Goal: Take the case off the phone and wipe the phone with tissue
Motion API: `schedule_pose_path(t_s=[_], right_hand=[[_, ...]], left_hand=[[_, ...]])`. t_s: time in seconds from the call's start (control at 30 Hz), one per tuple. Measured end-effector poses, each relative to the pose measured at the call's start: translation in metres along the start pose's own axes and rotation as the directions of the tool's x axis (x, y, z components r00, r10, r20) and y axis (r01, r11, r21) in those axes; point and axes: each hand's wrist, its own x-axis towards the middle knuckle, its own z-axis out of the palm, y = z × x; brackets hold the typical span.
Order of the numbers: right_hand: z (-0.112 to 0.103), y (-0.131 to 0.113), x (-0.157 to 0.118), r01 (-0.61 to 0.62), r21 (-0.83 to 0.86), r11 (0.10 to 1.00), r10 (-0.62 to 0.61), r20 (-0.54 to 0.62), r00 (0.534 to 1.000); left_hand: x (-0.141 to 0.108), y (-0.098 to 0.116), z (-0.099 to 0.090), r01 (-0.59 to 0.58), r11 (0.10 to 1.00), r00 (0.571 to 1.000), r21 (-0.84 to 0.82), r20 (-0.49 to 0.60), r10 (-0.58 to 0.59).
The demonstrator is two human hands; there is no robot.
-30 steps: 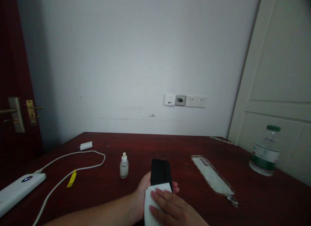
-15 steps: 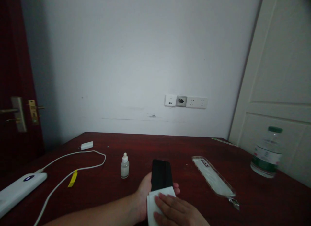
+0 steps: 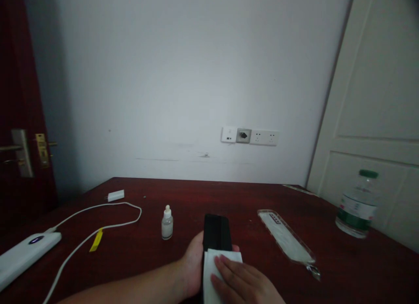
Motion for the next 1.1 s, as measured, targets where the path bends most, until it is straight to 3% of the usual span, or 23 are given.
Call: schedule_pose_path(t_s=[0.23,0.47,0.77,1.1], right_hand=[[-0.005,0.000,0.004,0.035,0.071,0.997,-0.036,0.014,0.999],[-0.004,0.005,0.007,0.076,0.115,0.990,-0.091,0.132,0.987],[-0.005,0.004,0.009,0.049,0.071,0.996,-0.057,0.110,0.992],[-0.004,0.003,0.005,0.027,0.021,0.999,-0.028,0.039,0.999]], left_hand=[[0.000,0.000,0.001,-0.051,0.997,0.998,0.056,-0.020,0.052],[0.005,0.001,-0.005,-0.078,0.996,0.996,0.036,0.052,0.076],[-0.002,0.002,0.005,-0.031,0.994,0.998,0.107,-0.045,0.036],[-0.002,0.001,0.005,-0.022,0.999,1.000,0.025,-0.009,0.022]])
